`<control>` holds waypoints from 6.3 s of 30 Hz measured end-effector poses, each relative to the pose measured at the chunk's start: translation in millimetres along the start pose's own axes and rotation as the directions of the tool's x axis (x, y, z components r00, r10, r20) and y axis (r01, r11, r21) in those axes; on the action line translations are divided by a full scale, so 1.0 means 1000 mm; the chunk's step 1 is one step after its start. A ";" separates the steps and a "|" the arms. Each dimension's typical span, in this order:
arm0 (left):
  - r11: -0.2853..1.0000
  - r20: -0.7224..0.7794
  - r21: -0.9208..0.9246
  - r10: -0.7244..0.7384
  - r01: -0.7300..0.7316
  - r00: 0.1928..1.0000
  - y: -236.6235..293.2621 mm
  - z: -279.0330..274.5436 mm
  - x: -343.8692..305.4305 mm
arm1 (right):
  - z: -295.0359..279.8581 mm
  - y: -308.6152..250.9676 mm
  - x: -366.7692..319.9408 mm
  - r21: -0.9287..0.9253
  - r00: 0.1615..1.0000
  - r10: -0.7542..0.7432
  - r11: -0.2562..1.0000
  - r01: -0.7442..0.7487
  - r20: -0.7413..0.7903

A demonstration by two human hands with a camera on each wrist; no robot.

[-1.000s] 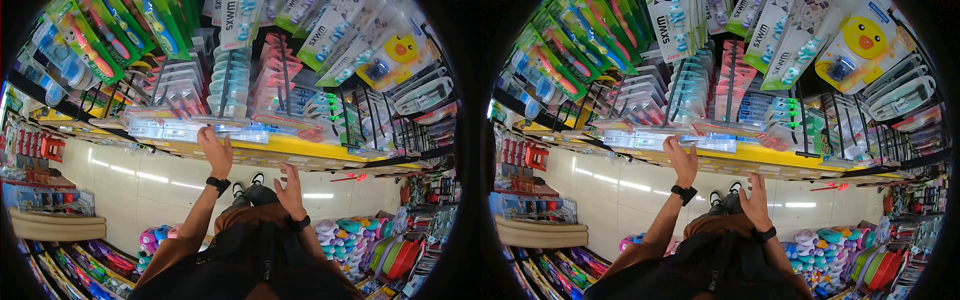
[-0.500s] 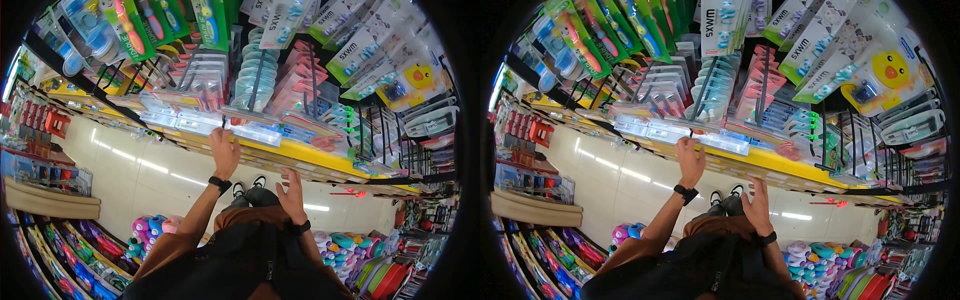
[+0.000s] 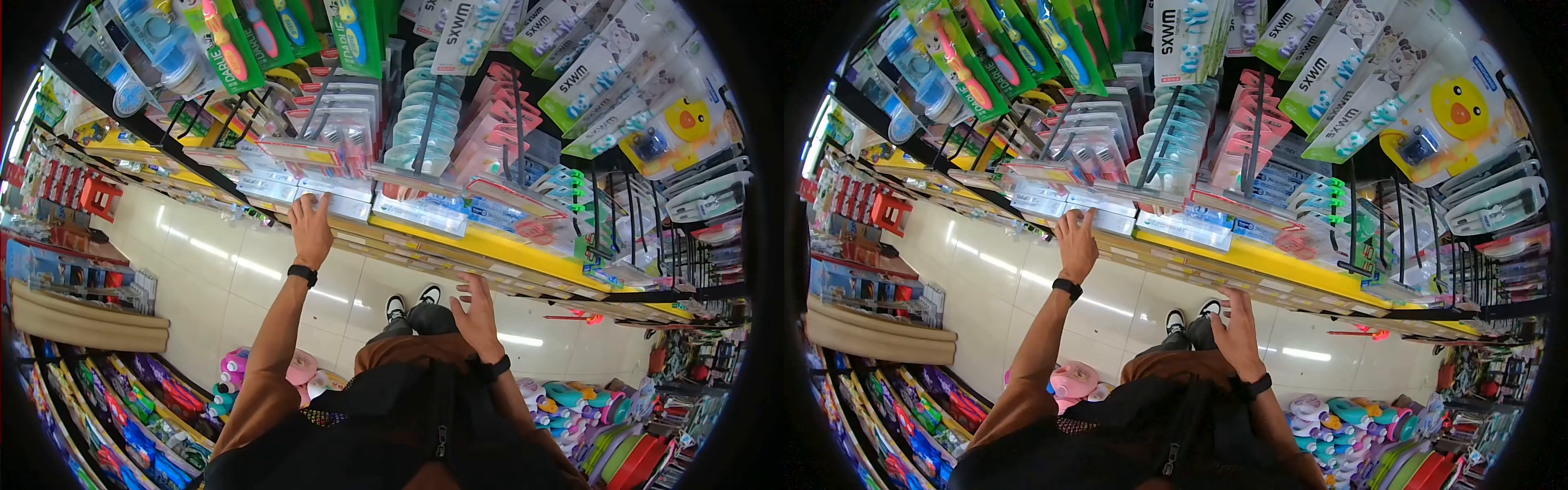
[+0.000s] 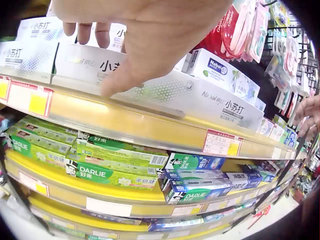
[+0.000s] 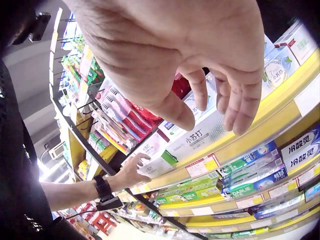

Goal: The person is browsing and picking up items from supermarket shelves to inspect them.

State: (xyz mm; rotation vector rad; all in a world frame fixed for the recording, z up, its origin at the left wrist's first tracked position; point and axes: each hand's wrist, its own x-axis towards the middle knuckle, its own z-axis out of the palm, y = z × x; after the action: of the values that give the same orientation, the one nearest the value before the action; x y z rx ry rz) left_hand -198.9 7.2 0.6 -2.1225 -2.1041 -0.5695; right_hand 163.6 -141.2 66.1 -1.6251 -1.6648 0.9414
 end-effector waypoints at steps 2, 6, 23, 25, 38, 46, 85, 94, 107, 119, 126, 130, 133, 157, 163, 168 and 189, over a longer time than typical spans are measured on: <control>1.000 0.001 0.028 0.004 -0.004 1.000 -0.003 0.003 0.005 | -0.001 0.002 -0.001 -0.009 1.000 0.001 1.000 -0.001 -0.002; 0.999 -0.089 0.006 0.033 -0.033 0.995 -0.006 0.010 0.013 | 0.000 0.002 -0.003 -0.008 1.000 0.023 1.000 -0.023 0.013; 0.572 0.201 -0.795 -0.063 0.200 0.978 0.097 -0.078 -0.095 | -0.015 -0.038 0.009 0.227 0.999 0.050 0.973 -0.050 0.002; 0.538 0.289 -0.809 0.017 0.235 0.957 0.129 -0.104 -0.091 | -0.028 -0.059 0.014 0.010 0.981 -0.194 0.981 0.195 -0.027; 0.758 0.069 -0.625 0.292 -0.187 0.954 0.217 -0.087 -0.083 | -0.086 0.001 -0.007 -0.100 0.987 -0.131 0.988 0.122 -0.094; 0.720 0.186 -0.688 0.302 -0.095 0.935 0.272 -0.006 -0.077 | -0.107 0.084 0.003 -0.252 0.971 -0.050 0.968 -0.011 -0.235; 0.636 0.097 -0.710 -0.335 0.301 0.937 0.176 0.008 -0.023 | -0.002 0.078 0.142 -0.103 0.964 -0.259 0.962 0.253 -0.053; 0.617 0.082 -0.733 -0.337 0.286 0.938 0.178 0.009 -0.042 | -0.004 0.109 0.152 -0.300 0.867 -0.451 0.874 0.382 -0.213; 0.616 0.325 -0.734 -0.053 0.287 0.944 0.231 -0.016 -0.102 | -0.098 0.082 0.019 -0.048 0.955 -0.187 0.982 0.181 -0.232; 0.611 0.309 -0.788 0.289 0.074 0.906 0.274 -0.016 -0.080 | -0.133 0.096 -0.009 -0.031 0.922 -0.060 0.998 0.052 -0.382; 0.578 0.176 -0.816 0.289 -0.025 0.941 0.275 0.009 -0.029 | -0.114 0.116 0.028 0.038 0.847 -0.077 0.993 0.114 -0.526; 0.613 0.161 -0.784 0.351 -0.097 0.922 0.270 0.046 0.006 | -0.108 0.117 0.028 0.111 0.867 -0.003 0.992 0.067 -0.498; 0.606 0.115 -0.782 0.368 -0.144 0.923 0.274 0.052 0.021 | -0.098 0.121 0.014 0.158 0.901 0.039 0.987 0.033 -0.431; 0.828 0.050 -0.495 0.329 -0.262 0.943 0.271 0.078 -0.003 | -0.045 0.157 0.052 -0.342 0.907 -0.015 0.929 -0.143 -0.420; 0.841 0.055 -0.486 0.300 -0.237 0.952 0.279 0.047 -0.050 | -0.053 0.150 0.059 -0.300 0.907 0.057 0.933 -0.197 -0.418; 0.800 -0.005 -0.399 0.487 -0.448 0.873 0.268 0.055 -0.059 | -0.049 0.150 0.064 -0.369 0.904 0.062 0.899 -0.235 -0.423; 0.635 0.083 -0.725 0.464 -0.266 0.882 0.270 0.005 -0.053 | -0.117 0.111 -0.002 -0.081 0.870 -0.183 0.983 0.164 -0.458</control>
State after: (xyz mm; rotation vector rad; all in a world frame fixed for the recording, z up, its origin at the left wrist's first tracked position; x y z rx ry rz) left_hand 68.2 -52.0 29.9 -3.0929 -1.5785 -1.2424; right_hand 322.5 -136.4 38.2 -1.5422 -1.4646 0.3856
